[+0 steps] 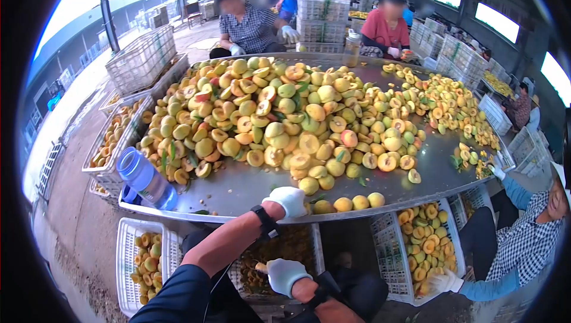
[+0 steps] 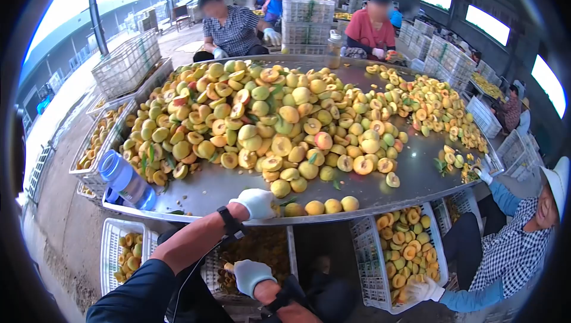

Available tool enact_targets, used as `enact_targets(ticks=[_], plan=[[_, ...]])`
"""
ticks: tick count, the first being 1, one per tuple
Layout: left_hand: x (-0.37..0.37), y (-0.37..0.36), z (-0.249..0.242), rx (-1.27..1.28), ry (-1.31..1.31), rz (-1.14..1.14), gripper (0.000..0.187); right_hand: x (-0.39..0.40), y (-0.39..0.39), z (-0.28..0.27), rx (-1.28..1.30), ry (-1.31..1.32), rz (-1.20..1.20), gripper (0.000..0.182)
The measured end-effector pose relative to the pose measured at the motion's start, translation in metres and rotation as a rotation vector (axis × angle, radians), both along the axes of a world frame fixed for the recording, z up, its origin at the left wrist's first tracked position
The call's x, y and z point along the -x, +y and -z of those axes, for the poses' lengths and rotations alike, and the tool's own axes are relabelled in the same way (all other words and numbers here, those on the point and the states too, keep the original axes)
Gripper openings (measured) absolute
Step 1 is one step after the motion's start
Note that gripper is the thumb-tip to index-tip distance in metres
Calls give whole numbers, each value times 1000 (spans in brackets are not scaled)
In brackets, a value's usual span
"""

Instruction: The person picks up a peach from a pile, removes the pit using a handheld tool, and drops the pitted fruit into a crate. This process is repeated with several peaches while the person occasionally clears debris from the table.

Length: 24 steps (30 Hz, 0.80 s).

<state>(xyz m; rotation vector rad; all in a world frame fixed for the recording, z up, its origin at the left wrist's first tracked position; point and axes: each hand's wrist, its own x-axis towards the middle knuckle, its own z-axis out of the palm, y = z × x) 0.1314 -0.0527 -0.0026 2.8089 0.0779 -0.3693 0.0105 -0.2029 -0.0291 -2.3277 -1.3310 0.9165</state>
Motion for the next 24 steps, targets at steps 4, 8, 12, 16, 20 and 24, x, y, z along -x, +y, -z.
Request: enact_targets(ticks=[4, 8, 12, 16, 20, 24], plan=[[-7, -1, 21, 48, -53, -25, 29, -6, -3, 2, 64, -3, 31, 27], [5, 17, 21, 359, -239, -178, 28, -10, -6, 1, 53, -12, 82, 29], [42, 44, -22, 919, -229, -475, 25, -26, -18, -25, -87, -46, 269, 28], [92, 60, -58, 1127, -151, -670, 31, -36, -17, -22, -503, 82, 459, 20], [120, 73, -35, 1256, -194, -632, 30, -34, 9, -61, -543, 739, 752, 22], [128, 80, -8, 1833, -93, -516, 41, -30, 33, -59, -564, 620, 783, 21]])
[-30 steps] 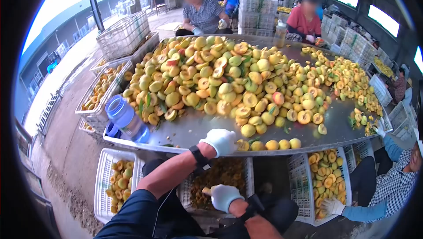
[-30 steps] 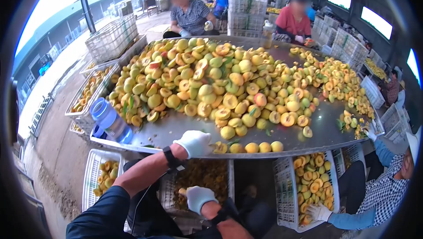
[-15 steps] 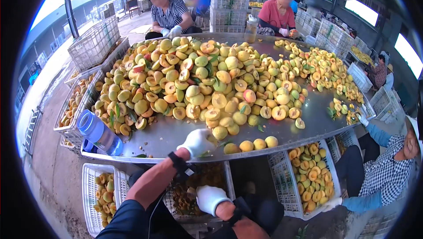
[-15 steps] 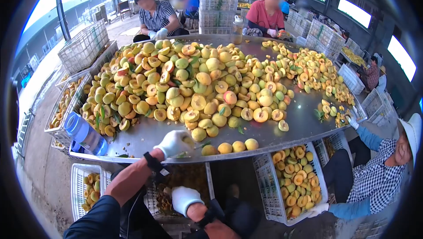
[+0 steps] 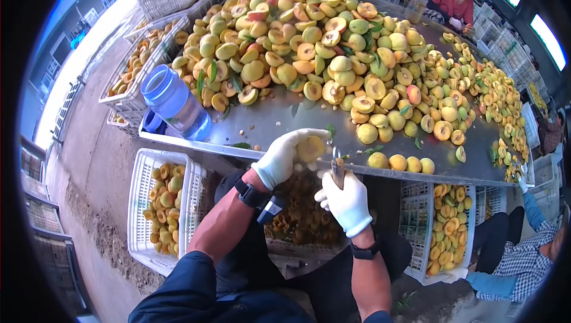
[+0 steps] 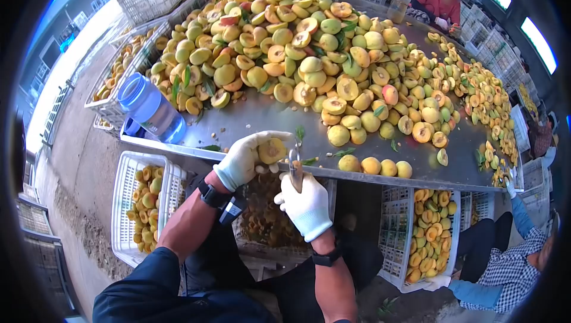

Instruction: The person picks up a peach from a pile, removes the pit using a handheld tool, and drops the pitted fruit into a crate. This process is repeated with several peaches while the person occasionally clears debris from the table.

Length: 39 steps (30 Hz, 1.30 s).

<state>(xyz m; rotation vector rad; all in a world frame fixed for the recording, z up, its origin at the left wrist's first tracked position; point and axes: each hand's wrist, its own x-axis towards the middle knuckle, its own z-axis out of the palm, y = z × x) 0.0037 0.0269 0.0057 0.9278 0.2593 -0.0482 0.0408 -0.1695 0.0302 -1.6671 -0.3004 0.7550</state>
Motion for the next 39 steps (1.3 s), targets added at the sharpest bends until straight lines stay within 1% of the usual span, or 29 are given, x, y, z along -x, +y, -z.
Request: enact_targets(ticks=[1, 2, 3, 5, 7, 9, 10, 11, 12, 13, 15, 16, 18, 20, 21, 23, 24, 26, 28, 30, 32, 34, 36, 37, 38, 39], plan=[[3, -1, 2, -28, -14, -3, 43, 1, 3, 3, 18, 8, -6, 21], [2, 1, 4, -131, -85, 57, 45, 0, 6, 9, 43, -93, -32, 19], [1, 2, 6, -124, -82, 53, 45, 0, 9, 16, 60, -197, -57, 19], [-2, 3, 6, -100, -73, 104, 49, 2, 15, 28, 21, -248, -40, 18], [1, 5, 1, -137, -73, 130, 51, 4, 19, 28, 36, -377, -58, 18], [3, -1, -5, -188, 35, 116, 58, 5, 20, 30, 87, -386, -73, 17], [2, -4, -5, -187, 37, 117, 58, 5, 20, 31, 137, -397, -81, 16], [0, -9, -5, -37, 105, 96, 61, 7, 20, 33, 138, -396, -79, 16], [-1, -11, -4, 113, 171, 75, 65, 10, 20, 36, 69, -372, -78, 13], [-3, -11, 1, 114, 172, 77, 65, 11, 20, 39, 0, -348, -77, 11], [-5, -10, 9, 125, 139, 64, 65, 9, 17, 44, 39, -366, -86, 10], [-6, -11, 9, 125, 142, 68, 65, 9, 16, 46, 51, -401, -85, 10], [-8, -14, 4, 229, 151, 41, 58, 7, 15, 49, 61, -435, -81, 10], [-10, -16, 1, 228, 182, 24, 55, 7, 14, 51, 127, -524, -102, 12], [-10, -17, 0, 230, 210, 4, 52, 7, 14, 51, 127, -524, -102, 12], [-12, -19, -2, 239, 229, -17, 50, 7, 15, 49, 113, -504, -53, 21], [-12, -19, -3, 248, 247, -39, 49, 7, 14, 49, 113, -503, -53, 21], [-13, -17, 3, 249, 248, -24, 47, 6, 12, 50, 163, -613, -116, 14], [-13, -18, 3, 250, 249, -12, 46, 5, 12, 50, 180, -581, -131, 14], [-12, -22, 0, 191, 312, -96, 43, 5, 13, 48, 197, -548, -142, 14], [-11, -19, 5, 149, 280, -78, 41, 5, 14, 44, 149, -381, -156, 14], [-8, -14, 7, 105, 249, -61, 39, 5, 13, 35, 132, -337, -167, 17], [-4, -8, 7, 4, 168, 46, 38, 6, 11, 36, 114, -290, -181, 20], [-4, -6, 12, 3, 171, 45, 38, 5, 9, 42, 154, -328, -228, 19], [-5, -2, 22, -93, 105, 94, 39, 6, 8, 46, 194, -364, -275, 18], [-6, -1, 19, -189, 37, 143, 40, 8, 7, 42, 194, -362, -275, 18]])
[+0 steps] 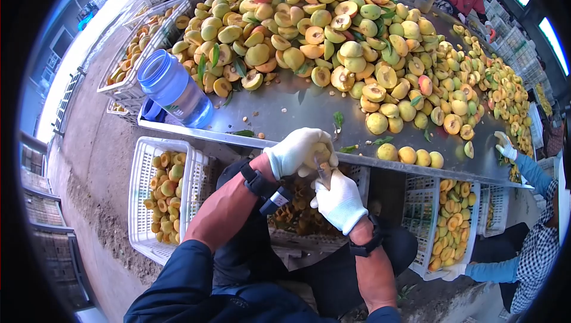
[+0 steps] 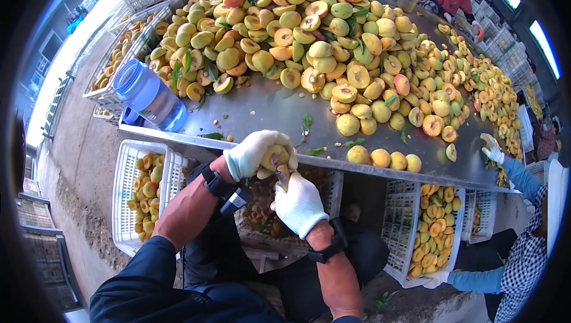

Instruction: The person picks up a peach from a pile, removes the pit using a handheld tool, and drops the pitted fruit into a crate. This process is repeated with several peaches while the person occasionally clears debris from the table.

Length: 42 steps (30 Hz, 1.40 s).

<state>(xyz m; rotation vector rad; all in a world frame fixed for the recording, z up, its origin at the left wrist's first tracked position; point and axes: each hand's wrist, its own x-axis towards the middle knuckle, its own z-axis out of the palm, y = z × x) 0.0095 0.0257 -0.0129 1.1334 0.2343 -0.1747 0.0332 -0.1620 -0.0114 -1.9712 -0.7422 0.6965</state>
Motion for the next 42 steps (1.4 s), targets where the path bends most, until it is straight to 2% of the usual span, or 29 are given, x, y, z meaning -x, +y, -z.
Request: enact_targets(ticks=[1, 3, 4, 6, 7, 8, 9, 10, 13, 16, 18, 20, 22, 28, 32, 33, 34, 36, 38, 42], plan=[[0, 2, -4, 0, 2, 0, 40, 1, -1, -9, 21, 79, -18, 19], [0, 5, -18, -301, 125, 141, 47, 3, -2, -12, 43, 160, -35, 21], [2, 7, -20, -302, 125, 142, 47, 2, -3, -11, 14, 250, -16, 19], [1, 10, -27, -79, 88, 233, 52, -3, -5, -14, -21, 331, 13, 19], [0, 6, -32, -82, 79, 241, 52, -9, -8, -19, -74, 542, 52, 17], [4, -2, -38, -90, -20, 152, 54, -14, -10, -24, -127, 753, 89, 16], [7, -9, -40, -95, -118, 61, 57, -17, -11, -32, -159, 774, 89, 15], [8, -11, -30, -238, -158, 71, 60, -17, -11, -32, -161, 767, 94, 15], [14, -27, -20, -207, -236, -21, 64, -12, -8, -29, -228, 767, 135, 16], [14, -34, -7, -469, -326, -144, 62, -9, -5, -21, -226, 787, 116, 11], [15, -37, -15, -744, -402, -239, 52, -8, -4, -26, -205, 792, 108, 12], [19, -38, -13, -707, -371, -242, 49, -8, -8, -22, -236, 815, 48, 11], [19, -39, -13, -818, -517, -330, 47, -8, -11, -22, -238, 823, 8, 12], [29, -31, -18, -907, -555, -247, 53, -11, -18, -36, -282, 986, -166, 22], [34, -29, -28, -927, -522, -180, 54, -15, -24, -39, -322, 1096, -254, 23], [31, -29, -23, -931, -624, -211, 50, -17, -25, -35, -335, 1170, -286, 24], [29, -28, -20, -932, -616, -213, 50, -17, -26, -32, -347, 1247, -316, 25], [29, -27, -17, -601, -504, -153, 45, -15, -26, -29, -324, 1226, -304, 28], [32, -25, -21, -517, -400, -102, 41, -13, -26, -27, -322, 1253, -259, 30], [26, -14, -11, -519, -368, 14, 59, -16, -26, -12, -494, 1453, -342, 32]])
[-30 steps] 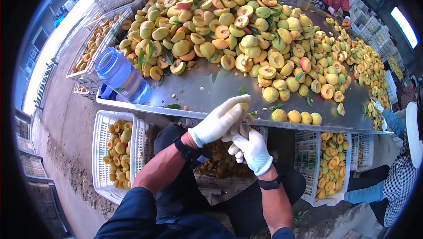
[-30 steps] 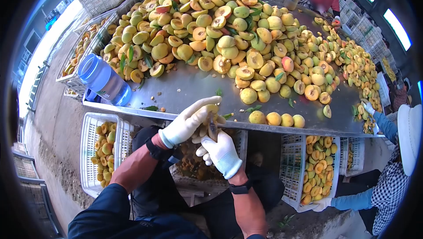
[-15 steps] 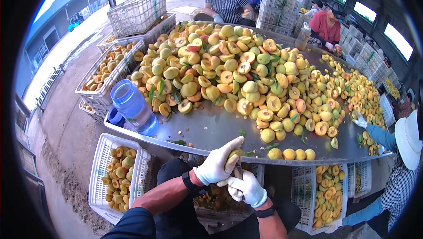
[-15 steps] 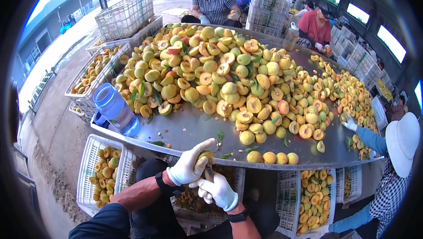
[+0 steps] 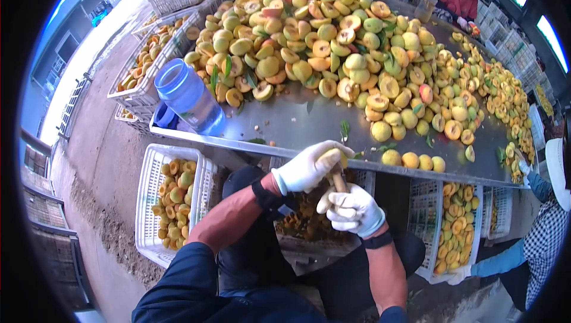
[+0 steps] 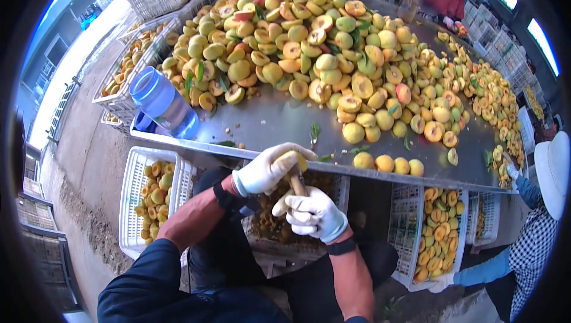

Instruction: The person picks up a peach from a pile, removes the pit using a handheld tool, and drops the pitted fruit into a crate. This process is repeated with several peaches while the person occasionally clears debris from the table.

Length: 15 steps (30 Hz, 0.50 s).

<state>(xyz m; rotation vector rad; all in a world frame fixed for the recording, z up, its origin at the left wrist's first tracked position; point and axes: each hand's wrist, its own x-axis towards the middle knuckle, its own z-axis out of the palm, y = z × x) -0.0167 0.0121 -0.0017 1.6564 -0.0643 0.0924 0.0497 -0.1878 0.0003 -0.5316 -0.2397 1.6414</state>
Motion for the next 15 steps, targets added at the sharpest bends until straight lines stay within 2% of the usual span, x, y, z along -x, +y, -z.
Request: enact_targets(ticks=[3, 4, 6, 7, 9, 10, 12, 13, 14, 15], plan=[[2, 7, -26, 179, 290, 104, 65, 0, 3, -3, -20, 69, 39, 31], [1, 7, -23, 178, 289, 104, 65, 0, 3, -2, -21, 68, 39, 31], [-5, 10, -8, 365, 256, 140, 62, -2, 4, -2, 12, 14, 31, 29], [-7, 9, 1, 365, 257, 140, 62, 0, 5, -4, 13, 15, 32, 29], [-9, 2, 9, 173, 329, -18, 58, 5, 7, -11, 230, -200, 113, 31], [-9, 1, 7, 174, 333, -14, 58, 6, 8, -12, 232, -196, 116, 31], [-7, -2, -1, 56, 399, -79, 42, 8, 8, -11, 270, -211, 120, 30], [-7, -5, 5, 55, 401, -78, 42, 6, 6, -7, 234, -191, 94, 31], [-6, -8, 16, 11, 188, -122, 39, 3, 4, -3, 234, -191, 96, 31], [-6, -11, 16, -32, -25, -164, 36, 1, 3, -2, 146, -66, 63, 32]])
